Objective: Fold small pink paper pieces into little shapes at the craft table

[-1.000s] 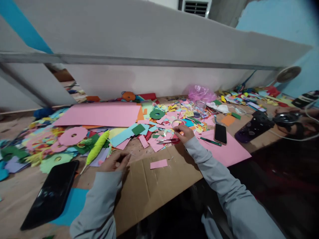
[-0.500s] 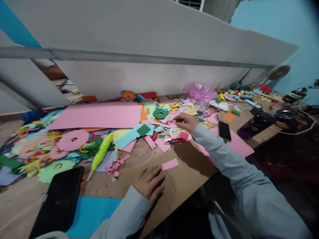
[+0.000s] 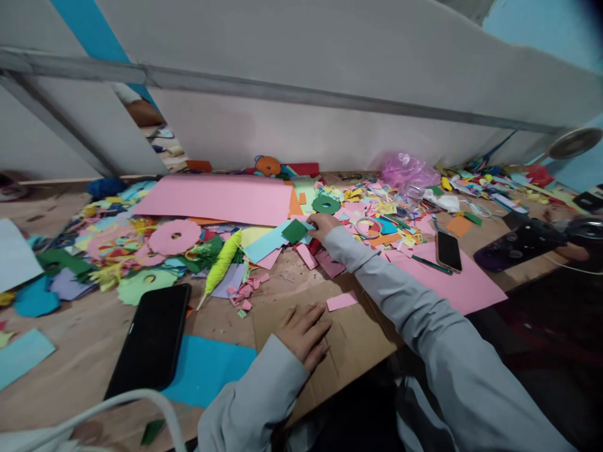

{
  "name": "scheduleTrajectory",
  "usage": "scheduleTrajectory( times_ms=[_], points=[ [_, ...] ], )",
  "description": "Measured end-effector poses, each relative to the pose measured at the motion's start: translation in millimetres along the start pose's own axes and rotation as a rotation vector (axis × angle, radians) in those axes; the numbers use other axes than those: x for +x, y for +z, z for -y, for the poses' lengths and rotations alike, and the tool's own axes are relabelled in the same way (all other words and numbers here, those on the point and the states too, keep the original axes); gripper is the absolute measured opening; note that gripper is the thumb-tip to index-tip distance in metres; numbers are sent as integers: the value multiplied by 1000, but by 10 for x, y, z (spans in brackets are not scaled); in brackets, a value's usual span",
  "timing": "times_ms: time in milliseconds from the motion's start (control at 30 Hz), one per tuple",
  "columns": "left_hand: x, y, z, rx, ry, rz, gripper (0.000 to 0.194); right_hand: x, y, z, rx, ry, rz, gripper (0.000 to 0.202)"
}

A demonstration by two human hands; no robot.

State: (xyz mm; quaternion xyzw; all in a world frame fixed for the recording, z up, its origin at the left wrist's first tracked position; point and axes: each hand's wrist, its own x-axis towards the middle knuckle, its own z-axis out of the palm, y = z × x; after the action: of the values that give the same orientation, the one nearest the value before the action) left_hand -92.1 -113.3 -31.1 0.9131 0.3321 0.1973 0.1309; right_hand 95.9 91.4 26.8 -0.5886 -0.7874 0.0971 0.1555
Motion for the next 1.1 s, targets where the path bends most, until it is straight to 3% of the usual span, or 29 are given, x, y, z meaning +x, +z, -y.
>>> scheduleTrajectory(
  times_ms=[100, 233, 300, 367, 500, 600, 667, 733, 833, 900, 967, 1033, 1100],
  points=[
    [9, 4, -34, -39, -25, 0, 38, -68, -92, -100, 60, 19, -84, 11],
    [43, -46, -48, -100, -60, -12, 36, -204, -270, -265, 251, 74, -293, 14],
    [62, -95, -37, -153, -88, -71, 35, -300, -367, -302, 423, 113, -334, 17],
    [80, -146, -23, -238, -136, -191, 35, -436, -446, -271, 644, 146, -285, 23],
    [114, -222, -27, -541, -367, -490, 51, -849, -452, 8, 977, 143, -2, 34],
    [125, -268, -72, -744, -506, -568, 60, -1200, -329, 293, 1048, 68, 215, 33],
    [125, -303, -100, -766, -558, -564, 47, -1377, -247, 433, 997, -7, 344, 28],
    [125, -338, -118, -695, -591, -555, 27, -1470, -206, 496, 899, -114, 395, 24],
    [135, -375, -138, -582, -612, -574, 17, -1453, -244, 439, 817, -167, 445, 22],
    [146, -390, -158, -545, -649, -612, 15, -1365, -319, 305, 776, -159, 398, 21],
    [154, -402, -181, -531, -702, -649, 14, -1245, -403, 109, 658, -137, 242, 17],
    [157, -412, -200, -531, -735, -666, 14, -1119, -462, -116, 453, -77, 105, 14],
    [156, -421, -211, -537, -737, -660, 14, -1011, -473, -321, 218, -39, 69, 17]
  ],
)
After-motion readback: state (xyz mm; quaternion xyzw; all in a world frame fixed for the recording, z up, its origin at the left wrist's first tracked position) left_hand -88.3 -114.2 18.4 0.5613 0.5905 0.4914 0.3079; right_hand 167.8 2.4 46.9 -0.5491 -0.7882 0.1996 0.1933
